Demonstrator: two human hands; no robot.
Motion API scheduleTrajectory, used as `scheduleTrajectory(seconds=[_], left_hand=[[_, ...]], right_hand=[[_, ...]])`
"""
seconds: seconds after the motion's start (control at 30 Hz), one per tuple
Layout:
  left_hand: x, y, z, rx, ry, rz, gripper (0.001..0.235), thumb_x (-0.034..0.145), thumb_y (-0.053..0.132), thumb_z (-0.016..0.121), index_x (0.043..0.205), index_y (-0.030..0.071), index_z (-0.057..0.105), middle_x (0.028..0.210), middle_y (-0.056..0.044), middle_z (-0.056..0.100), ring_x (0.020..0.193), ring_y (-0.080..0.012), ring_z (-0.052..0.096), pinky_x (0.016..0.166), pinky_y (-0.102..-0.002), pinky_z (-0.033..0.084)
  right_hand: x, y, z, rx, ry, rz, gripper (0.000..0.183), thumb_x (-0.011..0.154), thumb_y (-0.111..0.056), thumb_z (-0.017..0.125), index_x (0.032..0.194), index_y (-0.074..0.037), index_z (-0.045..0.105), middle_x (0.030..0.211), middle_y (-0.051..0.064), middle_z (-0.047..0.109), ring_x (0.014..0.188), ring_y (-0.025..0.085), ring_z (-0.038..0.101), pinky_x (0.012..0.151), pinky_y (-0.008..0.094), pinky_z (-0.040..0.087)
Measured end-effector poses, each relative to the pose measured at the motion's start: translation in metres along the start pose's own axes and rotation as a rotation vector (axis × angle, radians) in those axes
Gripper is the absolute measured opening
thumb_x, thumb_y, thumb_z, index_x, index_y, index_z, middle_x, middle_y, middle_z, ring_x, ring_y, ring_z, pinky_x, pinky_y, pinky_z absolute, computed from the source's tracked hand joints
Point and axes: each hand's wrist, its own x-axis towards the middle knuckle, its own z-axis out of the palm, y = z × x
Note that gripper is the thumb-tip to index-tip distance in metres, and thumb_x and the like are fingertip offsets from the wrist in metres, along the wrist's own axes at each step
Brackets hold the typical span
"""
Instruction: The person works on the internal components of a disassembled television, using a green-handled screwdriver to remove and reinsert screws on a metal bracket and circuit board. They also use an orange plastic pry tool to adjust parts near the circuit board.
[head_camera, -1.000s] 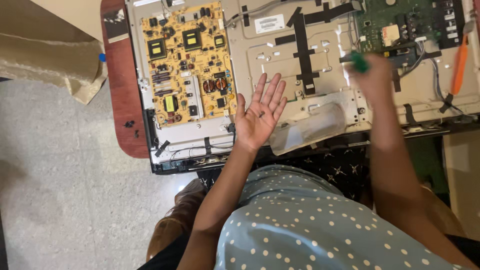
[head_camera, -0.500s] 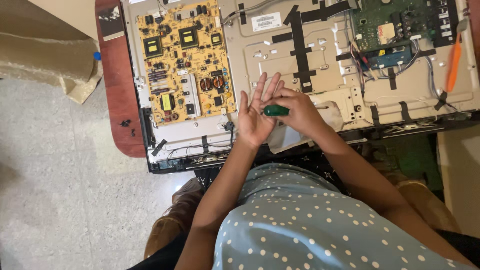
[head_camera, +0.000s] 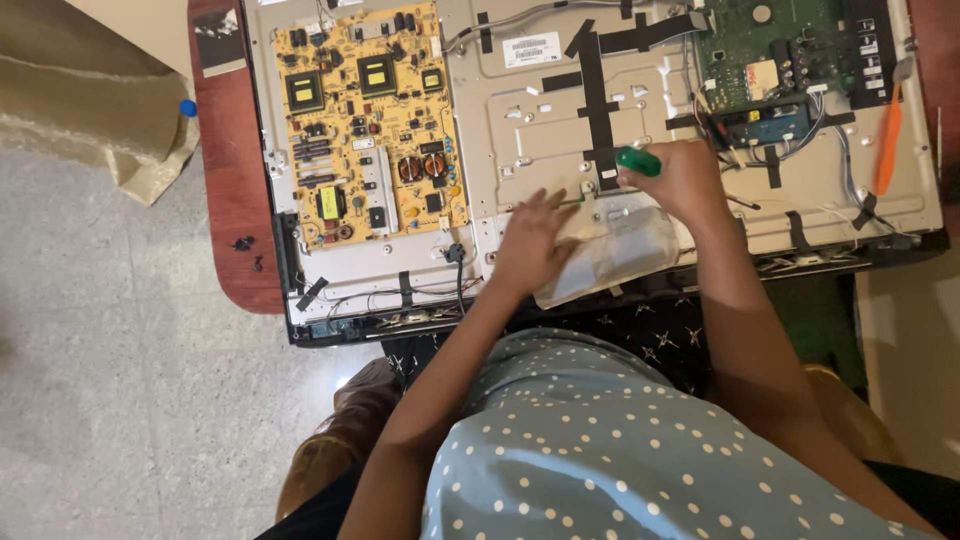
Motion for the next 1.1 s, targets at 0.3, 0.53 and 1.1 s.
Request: scheduleTrajectory(seconds=[0.3,0.53,1.1], left_hand=[[-0.01,0.005,0.03,0.019,0.126,0.142,0.063,0.096,0.035,0.06,0.153,0.014,0.043,0.164,-0.014,0.033,0.152,-0.0346,0.029,0.124,-0.053,0.021],[-0.006,-0.003,0.03,-0.015,0.14,0.186,0.055,0.099,0.03,0.058,0.151,0.014,0.048,0.16,-0.013,0.04,0.152,-0.0327,0.033,0.126,-0.051,0.024],[-0.009,-0.005,0.024,-0.06,0.17,0.234,0.053,0.097,0.028,0.06,0.147,0.015,0.05,0.157,-0.014,0.043,0.147,-0.0347,0.039,0.124,-0.052,0.027]], right_hand=[[0.037,0.051,0.061,-0.148,-0.184,0.043,0.042,0.07,-0.049,0.09,0.088,-0.012,0.081,0.075,0.017,0.071,0.071,0.035,0.069,0.07,0.045,0.054],[0.052,0.065,0.077,-0.155,-0.24,0.128,0.045,0.068,-0.051,0.091,0.089,-0.012,0.08,0.075,0.018,0.072,0.073,0.036,0.071,0.073,0.044,0.056],[0.055,0.022,0.078,-0.283,-0.196,0.253,0.041,0.062,-0.045,0.095,0.086,-0.015,0.081,0.082,0.016,0.074,0.08,0.037,0.072,0.074,0.048,0.057]])
